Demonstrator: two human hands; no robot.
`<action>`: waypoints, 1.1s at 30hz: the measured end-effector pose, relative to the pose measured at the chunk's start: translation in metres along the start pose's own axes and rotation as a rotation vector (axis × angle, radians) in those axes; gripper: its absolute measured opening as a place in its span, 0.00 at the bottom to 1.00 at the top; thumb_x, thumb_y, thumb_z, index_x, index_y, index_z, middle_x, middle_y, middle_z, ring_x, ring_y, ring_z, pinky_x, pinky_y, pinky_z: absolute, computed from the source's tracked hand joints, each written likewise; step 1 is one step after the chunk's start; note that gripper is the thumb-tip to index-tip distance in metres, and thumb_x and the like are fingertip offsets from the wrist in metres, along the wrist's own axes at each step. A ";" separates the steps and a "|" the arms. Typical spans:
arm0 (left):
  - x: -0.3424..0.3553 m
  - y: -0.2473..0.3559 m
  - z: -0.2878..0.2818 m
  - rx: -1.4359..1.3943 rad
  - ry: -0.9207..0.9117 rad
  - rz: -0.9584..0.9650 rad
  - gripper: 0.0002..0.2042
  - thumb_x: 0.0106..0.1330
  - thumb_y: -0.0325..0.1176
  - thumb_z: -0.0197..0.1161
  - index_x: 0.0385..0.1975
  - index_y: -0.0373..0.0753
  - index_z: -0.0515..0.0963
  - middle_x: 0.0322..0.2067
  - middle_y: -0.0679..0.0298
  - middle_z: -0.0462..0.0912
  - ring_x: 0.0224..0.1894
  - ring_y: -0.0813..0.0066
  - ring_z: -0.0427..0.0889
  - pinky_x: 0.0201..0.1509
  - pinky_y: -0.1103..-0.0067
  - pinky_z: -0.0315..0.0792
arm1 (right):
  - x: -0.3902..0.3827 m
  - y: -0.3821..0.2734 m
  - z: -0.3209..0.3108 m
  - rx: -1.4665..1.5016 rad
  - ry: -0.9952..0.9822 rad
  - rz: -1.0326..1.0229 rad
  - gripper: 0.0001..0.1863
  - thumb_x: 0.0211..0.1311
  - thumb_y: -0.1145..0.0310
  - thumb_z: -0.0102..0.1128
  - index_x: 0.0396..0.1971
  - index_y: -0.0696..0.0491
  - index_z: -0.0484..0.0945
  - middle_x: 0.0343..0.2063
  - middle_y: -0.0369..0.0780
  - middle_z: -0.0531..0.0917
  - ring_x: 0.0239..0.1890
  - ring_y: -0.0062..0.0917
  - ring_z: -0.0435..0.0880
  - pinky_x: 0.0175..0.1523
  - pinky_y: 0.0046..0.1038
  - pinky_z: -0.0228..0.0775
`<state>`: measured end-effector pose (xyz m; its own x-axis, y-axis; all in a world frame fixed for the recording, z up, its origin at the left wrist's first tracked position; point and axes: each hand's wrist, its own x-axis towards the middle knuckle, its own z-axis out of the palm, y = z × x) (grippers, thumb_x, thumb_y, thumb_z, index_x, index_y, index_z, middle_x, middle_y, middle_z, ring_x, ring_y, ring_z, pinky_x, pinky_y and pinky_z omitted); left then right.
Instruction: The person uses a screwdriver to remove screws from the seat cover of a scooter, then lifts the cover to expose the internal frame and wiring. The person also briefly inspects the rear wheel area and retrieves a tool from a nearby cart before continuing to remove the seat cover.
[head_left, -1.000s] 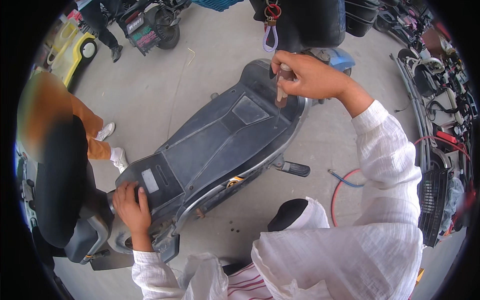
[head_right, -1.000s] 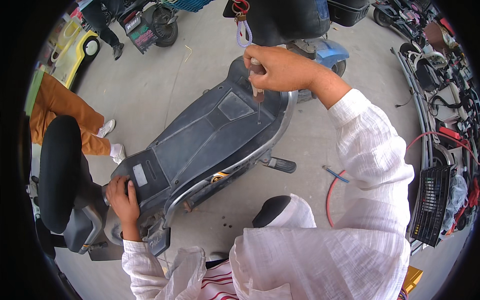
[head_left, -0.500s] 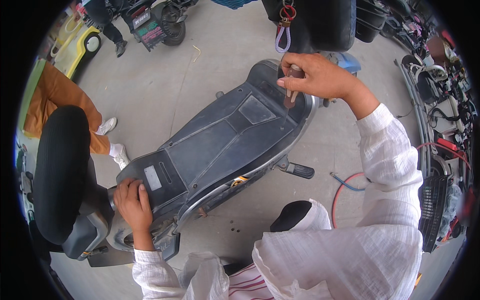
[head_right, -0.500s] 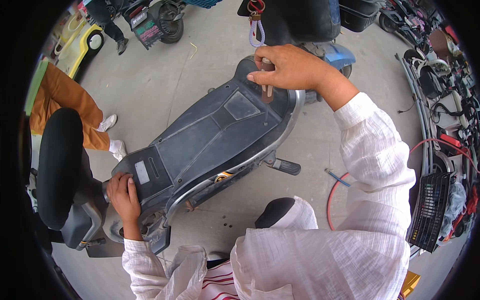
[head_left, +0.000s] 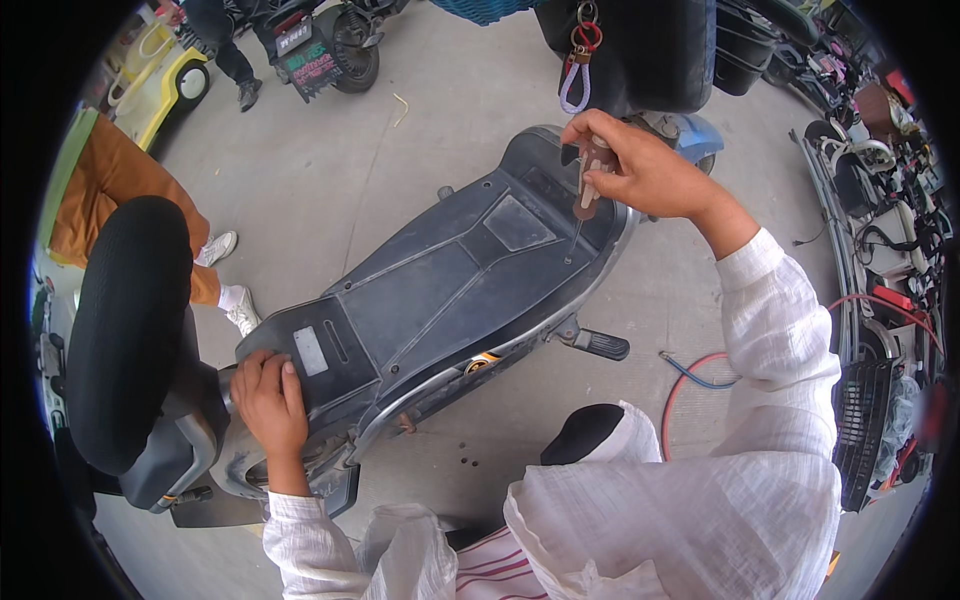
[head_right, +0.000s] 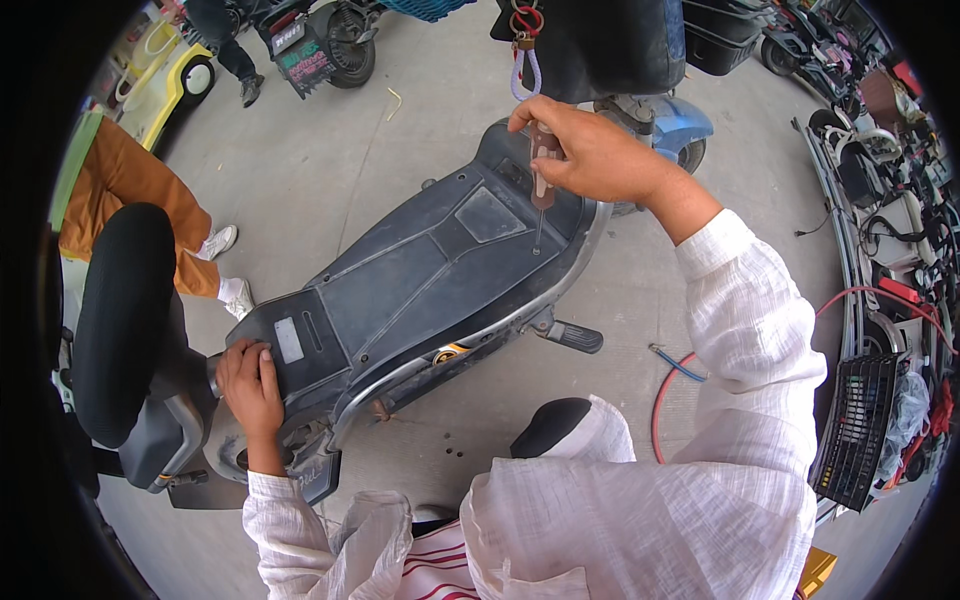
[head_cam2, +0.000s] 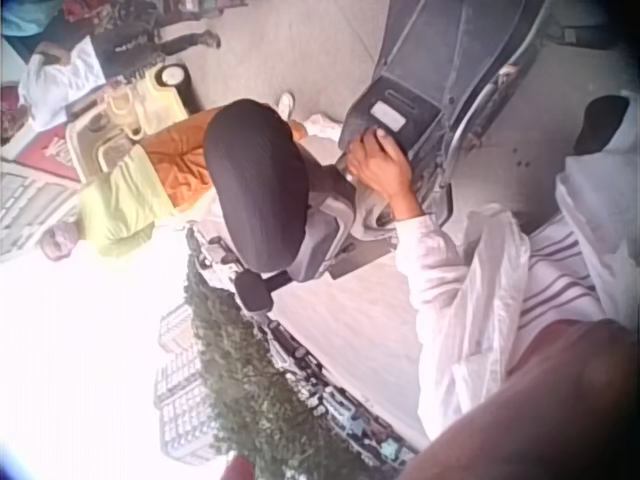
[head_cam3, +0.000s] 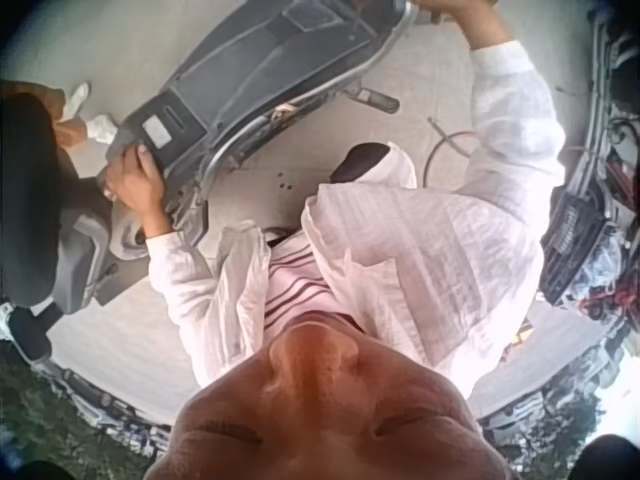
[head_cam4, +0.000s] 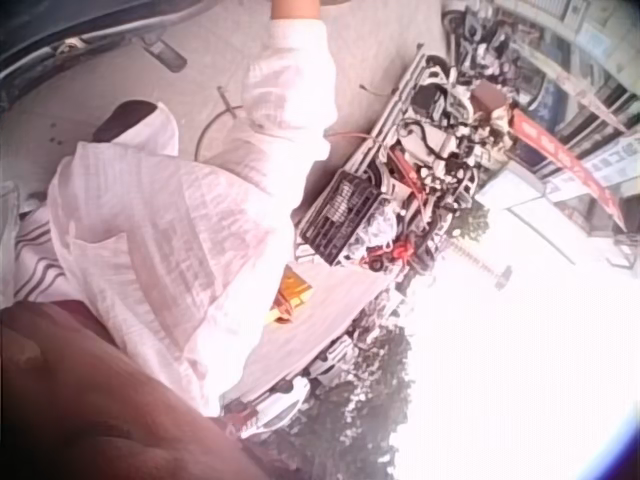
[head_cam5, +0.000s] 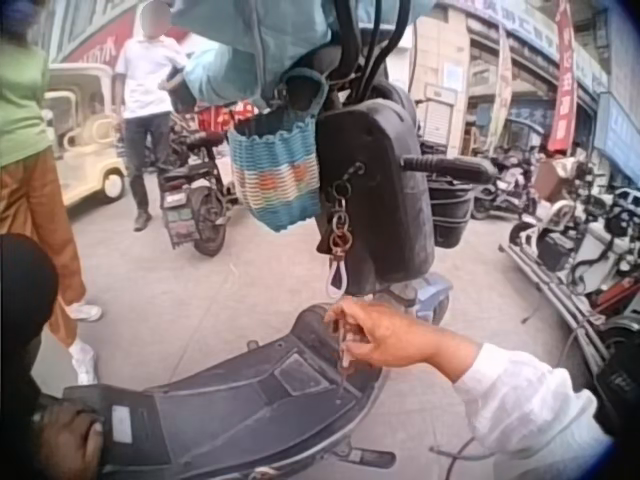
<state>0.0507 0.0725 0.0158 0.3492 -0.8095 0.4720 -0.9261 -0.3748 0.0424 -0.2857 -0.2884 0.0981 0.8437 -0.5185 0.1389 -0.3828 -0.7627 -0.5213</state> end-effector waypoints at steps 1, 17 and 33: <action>0.000 0.000 0.000 -0.002 0.001 -0.002 0.08 0.63 0.33 0.57 0.34 0.36 0.79 0.41 0.58 0.77 0.47 0.55 0.73 0.55 0.65 0.62 | -0.001 0.003 -0.002 0.071 -0.023 0.006 0.17 0.57 0.70 0.58 0.47 0.50 0.68 0.37 0.39 0.75 0.39 0.25 0.75 0.46 0.28 0.68; 0.000 0.005 0.000 0.001 0.012 -0.030 0.09 0.62 0.33 0.56 0.34 0.35 0.79 0.42 0.58 0.77 0.48 0.55 0.73 0.57 0.64 0.62 | 0.015 0.007 0.007 0.477 0.364 -0.001 0.15 0.57 0.74 0.53 0.45 0.54 0.67 0.34 0.37 0.77 0.38 0.20 0.78 0.43 0.25 0.74; 0.004 0.004 0.002 -0.053 -0.007 -0.099 0.09 0.61 0.33 0.56 0.33 0.35 0.79 0.42 0.57 0.78 0.49 0.54 0.72 0.58 0.63 0.61 | 0.182 0.045 0.113 0.957 0.932 0.257 0.25 0.70 0.56 0.48 0.14 0.55 0.66 0.11 0.36 0.70 0.12 0.19 0.69 0.20 0.23 0.60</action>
<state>0.0484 0.0669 0.0156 0.4406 -0.7726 0.4571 -0.8930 -0.4294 0.1350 -0.1066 -0.3738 0.0050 0.0778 -0.9613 0.2644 0.2409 -0.2392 -0.9406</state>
